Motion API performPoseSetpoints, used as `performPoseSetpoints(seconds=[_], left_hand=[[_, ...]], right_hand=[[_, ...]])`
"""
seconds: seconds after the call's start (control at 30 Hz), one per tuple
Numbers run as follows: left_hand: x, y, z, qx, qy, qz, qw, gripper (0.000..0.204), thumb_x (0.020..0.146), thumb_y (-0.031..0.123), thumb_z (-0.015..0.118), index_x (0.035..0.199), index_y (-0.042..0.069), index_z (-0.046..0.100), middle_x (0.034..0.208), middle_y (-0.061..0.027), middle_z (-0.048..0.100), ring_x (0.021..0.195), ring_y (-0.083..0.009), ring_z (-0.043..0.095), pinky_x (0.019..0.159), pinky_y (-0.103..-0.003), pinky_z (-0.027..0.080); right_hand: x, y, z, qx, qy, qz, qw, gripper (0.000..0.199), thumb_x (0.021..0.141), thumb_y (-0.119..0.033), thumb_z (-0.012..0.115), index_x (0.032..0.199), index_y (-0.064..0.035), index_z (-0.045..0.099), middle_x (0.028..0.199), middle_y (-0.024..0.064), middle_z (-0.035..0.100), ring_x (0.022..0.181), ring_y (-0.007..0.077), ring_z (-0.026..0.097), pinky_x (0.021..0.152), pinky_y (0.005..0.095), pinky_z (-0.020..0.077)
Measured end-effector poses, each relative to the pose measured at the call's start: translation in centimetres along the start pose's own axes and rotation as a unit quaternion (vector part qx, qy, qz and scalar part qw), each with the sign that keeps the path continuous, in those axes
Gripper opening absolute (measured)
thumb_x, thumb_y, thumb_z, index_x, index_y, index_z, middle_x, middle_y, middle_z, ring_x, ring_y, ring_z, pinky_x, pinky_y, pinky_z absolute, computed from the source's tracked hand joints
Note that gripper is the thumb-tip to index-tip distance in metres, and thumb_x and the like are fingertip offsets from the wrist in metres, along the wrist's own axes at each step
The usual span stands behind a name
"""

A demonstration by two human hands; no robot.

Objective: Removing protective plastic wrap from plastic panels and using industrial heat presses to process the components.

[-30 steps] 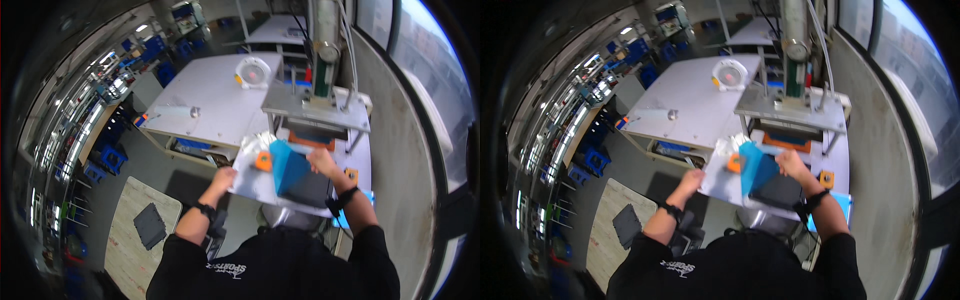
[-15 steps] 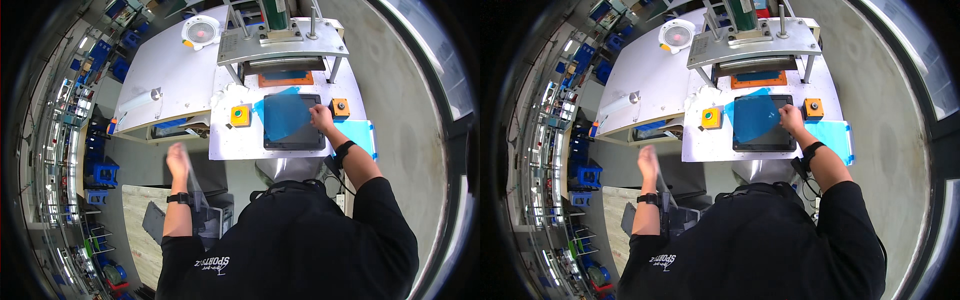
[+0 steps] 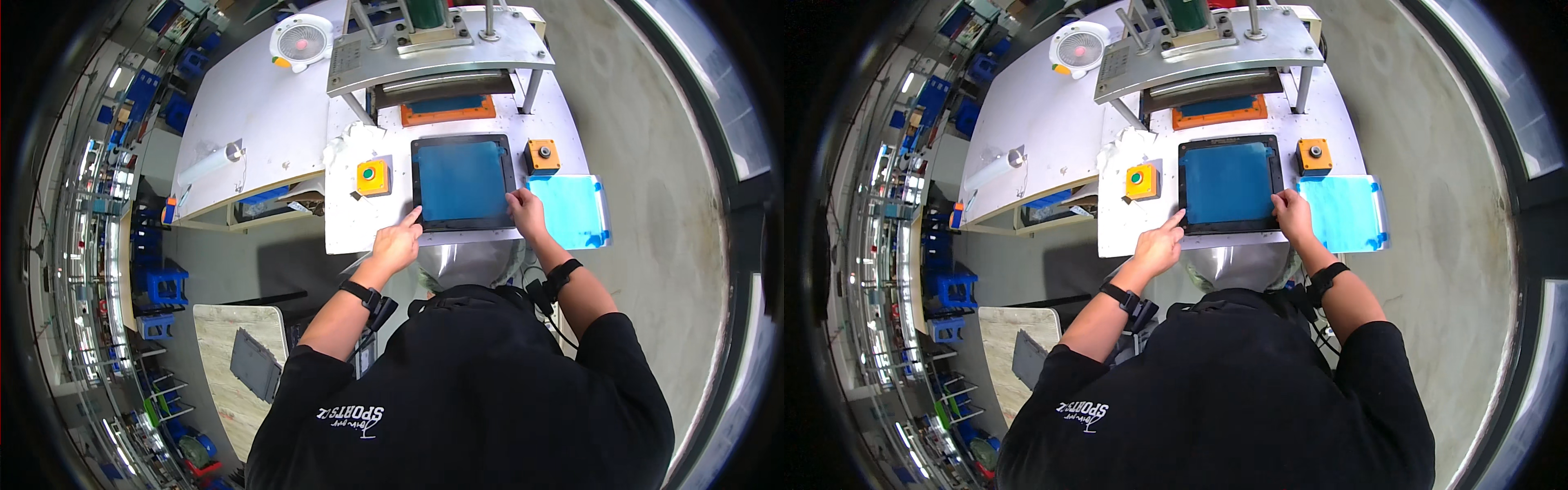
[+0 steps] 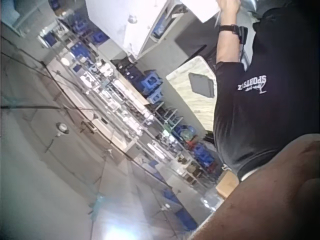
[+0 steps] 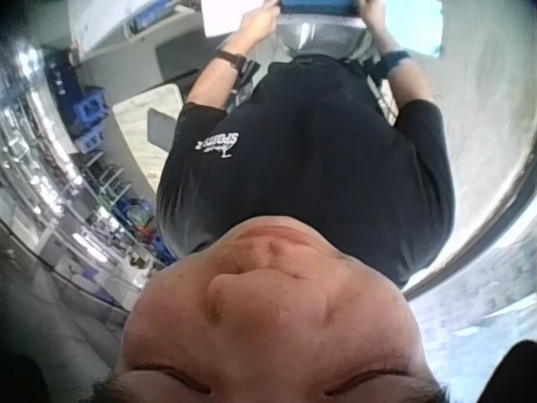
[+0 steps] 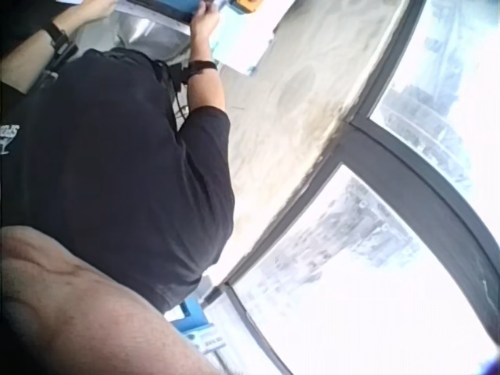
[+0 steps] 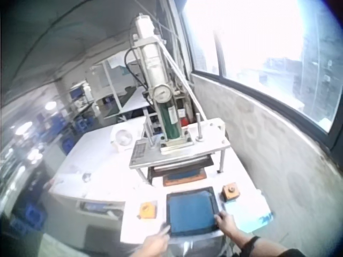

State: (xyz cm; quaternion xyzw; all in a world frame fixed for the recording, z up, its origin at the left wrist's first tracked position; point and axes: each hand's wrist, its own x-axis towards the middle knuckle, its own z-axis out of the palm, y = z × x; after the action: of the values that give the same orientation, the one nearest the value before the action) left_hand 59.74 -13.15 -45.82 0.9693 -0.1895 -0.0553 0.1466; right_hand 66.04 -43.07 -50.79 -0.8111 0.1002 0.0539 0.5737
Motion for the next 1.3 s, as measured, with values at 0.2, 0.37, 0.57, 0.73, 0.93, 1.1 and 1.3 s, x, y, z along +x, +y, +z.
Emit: performPoseSetpoints(seconds=[0.2, 0.37, 0.57, 0.73, 0.93, 1.1, 1.3], left_hand=[[1.5, 0.4, 1.3, 0.014, -0.048, -0.036, 0.998, 0.009, 0.073, 0.011, 0.054, 0.08, 0.006, 0.057, 0.139, -0.012, 0.046, 0.08, -0.0351, 0.066, 0.073, -0.046, 0.053], [1.7, 1.2, 1.4, 0.022, -0.068, -0.078, 0.994, 0.013, 0.075, 0.012, 0.054, 0.085, 0.006, 0.058, 0.141, -0.0136, 0.043, 0.079, -0.0343, 0.066, 0.074, -0.045, 0.053], [1.7, 2.0, 1.4, 0.039, -0.043, -0.116, 0.992, 0.016, 0.076, 0.013, 0.055, 0.089, 0.005, 0.058, 0.139, -0.0093, 0.046, 0.084, -0.0326, 0.066, 0.078, -0.043, 0.052], [0.6, 1.7, 1.3, -0.07, 0.062, -0.106, 0.99, 0.015, 0.079, 0.011, 0.054, 0.091, 0.003, 0.058, 0.118, -0.0152, 0.057, 0.091, -0.0337, 0.062, 0.079, -0.042, 0.05], [-3.8, 2.7, 5.4, -0.13, 0.042, -0.108, 0.985, 0.016, 0.087, 0.019, 0.054, 0.082, 0.003, 0.056, 0.088, -0.0147, 0.058, 0.081, -0.0355, 0.057, 0.071, -0.046, 0.046], [-2.9, 0.3, 17.0, -0.301, -0.107, -0.345, 0.883, 0.017, 0.09, 0.017, 0.052, 0.085, 0.001, 0.056, 0.09, -0.014, 0.062, 0.073, -0.0362, 0.062, 0.064, -0.043, 0.05], [3.2, 0.7, 25.5, -0.6, 0.007, -0.505, 0.62, 0.027, 0.094, 0.022, 0.051, 0.112, 0.003, 0.055, 0.096, -0.0107, 0.064, 0.066, -0.0215, 0.065, 0.054, -0.033, 0.053]], right_hand=[[-0.4, 0.2, -0.4, -0.044, 0.001, -0.026, 0.999, 0.021, 0.087, -0.019, 0.063, 0.089, 0.0018, 0.064, 0.063, 0.0096, 0.062, 0.055, 0.0165, 0.058, 0.055, 0.0307, 0.0468], [-0.5, 0.0, -1.3, -0.123, 0.023, -0.041, 0.991, 0.028, 0.082, -0.025, 0.069, 0.091, 0.0012, 0.063, 0.072, 0.0141, 0.065, 0.068, 0.0282, 0.064, 0.065, 0.0374, 0.0492], [0.6, 1.2, -1.4, -0.158, -0.004, 0.02, 0.987, 0.04, 0.076, -0.03, 0.072, 0.095, 0.0009, 0.056, 0.081, 0.0203, 0.065, 0.078, 0.0338, 0.064, 0.07, 0.0401, 0.0494], [1.6, 1.6, -1.6, -0.176, -0.02, -0.019, 0.984, 0.037, 0.079, -0.027, 0.07, 0.097, 0.0024, 0.054, 0.08, 0.0205, 0.064, 0.074, 0.0314, 0.065, 0.066, 0.0391, 0.0499], [-1.6, -0.8, -6.1, -0.008, -0.086, 0.049, 0.995, 0.033, 0.089, -0.022, 0.064, 0.109, 0.0018, 0.054, 0.071, 0.0089, 0.06, 0.059, 0.0151, 0.059, 0.053, 0.029, 0.0479], [-6.0, 2.2, -13.2, -0.107, -0.098, 0.01, 0.989, 0.02, 0.092, -0.017, 0.058, 0.093, 0.0025, 0.059, 0.072, 0.0065, 0.06, 0.064, 0.012, 0.057, 0.059, 0.0277, 0.049], [-10.8, 1.8, -19.4, -0.205, -0.136, 0.092, 0.965, 0.016, 0.091, -0.013, 0.058, 0.093, 0.0028, 0.059, 0.075, 0.0085, 0.062, 0.066, 0.0138, 0.061, 0.061, 0.0282, 0.0499]])
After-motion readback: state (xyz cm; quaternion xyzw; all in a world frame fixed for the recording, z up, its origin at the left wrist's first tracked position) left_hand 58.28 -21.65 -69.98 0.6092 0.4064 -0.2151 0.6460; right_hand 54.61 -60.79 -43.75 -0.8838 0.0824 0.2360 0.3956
